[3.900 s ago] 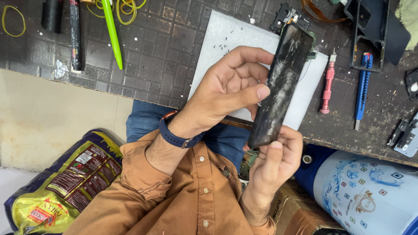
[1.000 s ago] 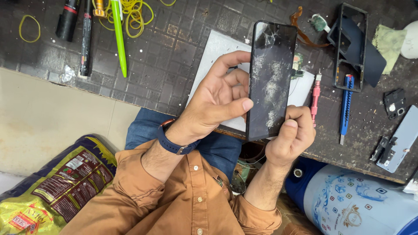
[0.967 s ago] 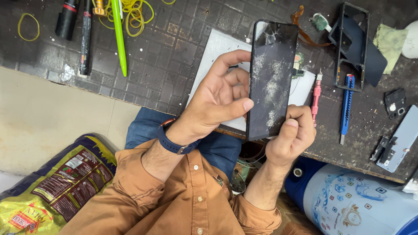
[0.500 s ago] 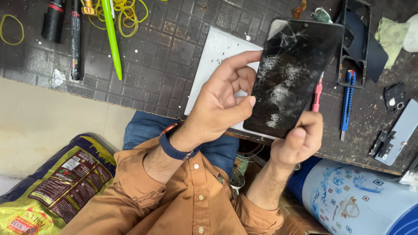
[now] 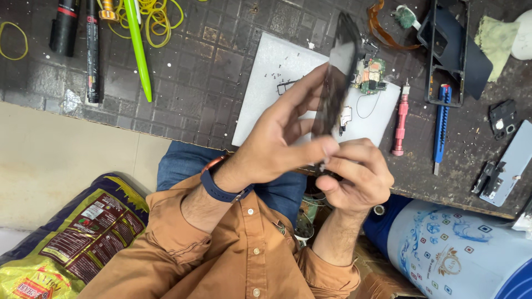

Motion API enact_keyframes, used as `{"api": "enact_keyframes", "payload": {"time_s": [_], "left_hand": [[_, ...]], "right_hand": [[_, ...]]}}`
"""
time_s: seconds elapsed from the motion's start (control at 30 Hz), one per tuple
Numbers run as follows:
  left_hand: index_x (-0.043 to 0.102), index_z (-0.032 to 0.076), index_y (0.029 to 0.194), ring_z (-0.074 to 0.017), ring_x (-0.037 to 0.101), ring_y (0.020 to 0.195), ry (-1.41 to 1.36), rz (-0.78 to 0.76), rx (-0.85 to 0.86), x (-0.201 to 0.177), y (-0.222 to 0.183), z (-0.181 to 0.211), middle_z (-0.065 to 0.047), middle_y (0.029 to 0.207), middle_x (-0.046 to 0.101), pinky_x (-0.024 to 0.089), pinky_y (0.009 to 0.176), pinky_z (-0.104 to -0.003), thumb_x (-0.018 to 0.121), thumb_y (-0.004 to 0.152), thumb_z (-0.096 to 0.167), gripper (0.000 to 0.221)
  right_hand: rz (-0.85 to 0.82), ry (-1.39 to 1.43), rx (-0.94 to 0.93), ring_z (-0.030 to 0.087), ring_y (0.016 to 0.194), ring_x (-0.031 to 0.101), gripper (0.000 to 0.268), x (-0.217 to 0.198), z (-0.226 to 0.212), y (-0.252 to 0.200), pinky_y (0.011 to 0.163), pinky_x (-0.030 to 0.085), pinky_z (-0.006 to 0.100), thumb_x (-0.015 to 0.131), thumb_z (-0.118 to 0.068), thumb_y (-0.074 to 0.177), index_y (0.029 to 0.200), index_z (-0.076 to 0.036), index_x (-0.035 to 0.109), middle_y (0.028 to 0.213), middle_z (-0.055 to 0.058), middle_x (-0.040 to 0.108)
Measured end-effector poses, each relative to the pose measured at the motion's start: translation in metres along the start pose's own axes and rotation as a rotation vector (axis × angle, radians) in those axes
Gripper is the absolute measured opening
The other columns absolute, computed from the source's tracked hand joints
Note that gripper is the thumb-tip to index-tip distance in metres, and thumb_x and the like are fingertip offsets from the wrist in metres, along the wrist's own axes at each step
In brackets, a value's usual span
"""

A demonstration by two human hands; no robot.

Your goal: The person disassembles a smartphone by removing the motherboard and detaching ribbon cables. They then use a utility knife and tweezers to scrape and clean the interior frame of the device.

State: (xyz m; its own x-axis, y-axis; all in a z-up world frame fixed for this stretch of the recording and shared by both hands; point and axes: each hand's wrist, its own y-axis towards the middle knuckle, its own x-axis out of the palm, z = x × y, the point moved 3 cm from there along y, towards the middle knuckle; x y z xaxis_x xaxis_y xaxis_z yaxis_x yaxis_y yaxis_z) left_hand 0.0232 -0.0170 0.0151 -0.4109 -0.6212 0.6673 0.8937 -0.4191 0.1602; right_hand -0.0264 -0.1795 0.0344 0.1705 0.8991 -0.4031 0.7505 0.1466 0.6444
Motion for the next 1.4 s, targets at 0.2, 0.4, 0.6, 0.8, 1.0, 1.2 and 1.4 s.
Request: {"api": "enact_keyframes", "payload": {"time_s": [0.2,0.4,0.6,0.8,1.0,1.2,1.4], "left_hand": [[0.036,-0.003,0.159,-0.0260,0.055,0.129,-0.209,-0.017,-0.105,-0.006,0.002,0.007,-0.021,0.153,0.051,0.056,0.101,-0.036,0.043,0.112,0.045,0.068],[0.040,-0.005,0.155,-0.0298,0.060,0.125,-0.360,0.018,-0.107,-0.005,0.002,0.011,-0.026,0.149,0.055,0.058,0.096,-0.039,0.030,0.112,0.048,0.070],[0.039,-0.006,0.158,-0.0310,0.063,0.120,-0.393,0.045,-0.138,-0.004,0.002,0.016,-0.030,0.145,0.056,0.060,0.092,-0.040,0.028,0.108,0.049,0.075],[0.040,-0.008,0.154,-0.0308,0.063,0.118,-0.398,0.062,-0.120,-0.005,0.004,0.017,-0.031,0.143,0.057,0.060,0.091,-0.040,0.028,0.109,0.050,0.075],[0.040,-0.008,0.154,-0.0287,0.060,0.118,-0.402,0.056,-0.107,-0.007,0.002,0.013,-0.029,0.145,0.056,0.059,0.091,-0.040,0.029,0.110,0.048,0.072],[0.041,-0.008,0.154,-0.0281,0.062,0.124,-0.407,0.024,-0.096,-0.008,0.001,0.011,-0.027,0.147,0.055,0.057,0.099,-0.039,0.030,0.109,0.044,0.070],[0.043,-0.008,0.153,-0.0286,0.063,0.121,-0.442,0.011,-0.116,-0.007,0.000,0.011,-0.027,0.143,0.058,0.058,0.098,-0.038,0.029,0.110,0.047,0.071]], "right_hand": [[0.132,-0.042,0.166,0.019,0.077,0.065,0.027,0.000,-0.008,0.005,0.068,0.052,0.028,0.076,-0.019,0.100,0.114,0.001,0.065,0.098,0.013,0.062],[0.033,-0.129,0.185,0.019,0.077,0.065,0.011,0.004,-0.012,0.010,0.070,0.050,0.028,0.073,-0.005,0.096,0.102,0.001,0.066,0.093,0.012,0.066],[-0.009,-0.119,0.229,0.018,0.074,0.067,0.006,0.004,-0.016,0.014,0.066,0.050,0.026,0.071,-0.001,0.095,0.097,0.002,0.067,0.089,0.012,0.069],[-0.025,-0.130,0.240,0.017,0.071,0.066,0.005,0.005,-0.015,0.017,0.065,0.049,0.025,0.071,0.000,0.092,0.094,0.002,0.067,0.085,0.012,0.069],[-0.030,-0.133,0.261,0.018,0.072,0.066,0.006,0.007,-0.015,0.017,0.068,0.051,0.026,0.071,0.000,0.092,0.094,0.002,0.067,0.085,0.012,0.068],[-0.067,-0.154,0.283,0.018,0.073,0.066,0.005,0.008,-0.015,0.020,0.070,0.051,0.026,0.070,0.001,0.090,0.094,0.003,0.067,0.085,0.011,0.068],[-0.057,-0.127,0.306,0.017,0.072,0.064,0.006,0.010,-0.017,0.021,0.069,0.050,0.025,0.070,0.000,0.090,0.092,0.002,0.066,0.085,0.009,0.067]]}}
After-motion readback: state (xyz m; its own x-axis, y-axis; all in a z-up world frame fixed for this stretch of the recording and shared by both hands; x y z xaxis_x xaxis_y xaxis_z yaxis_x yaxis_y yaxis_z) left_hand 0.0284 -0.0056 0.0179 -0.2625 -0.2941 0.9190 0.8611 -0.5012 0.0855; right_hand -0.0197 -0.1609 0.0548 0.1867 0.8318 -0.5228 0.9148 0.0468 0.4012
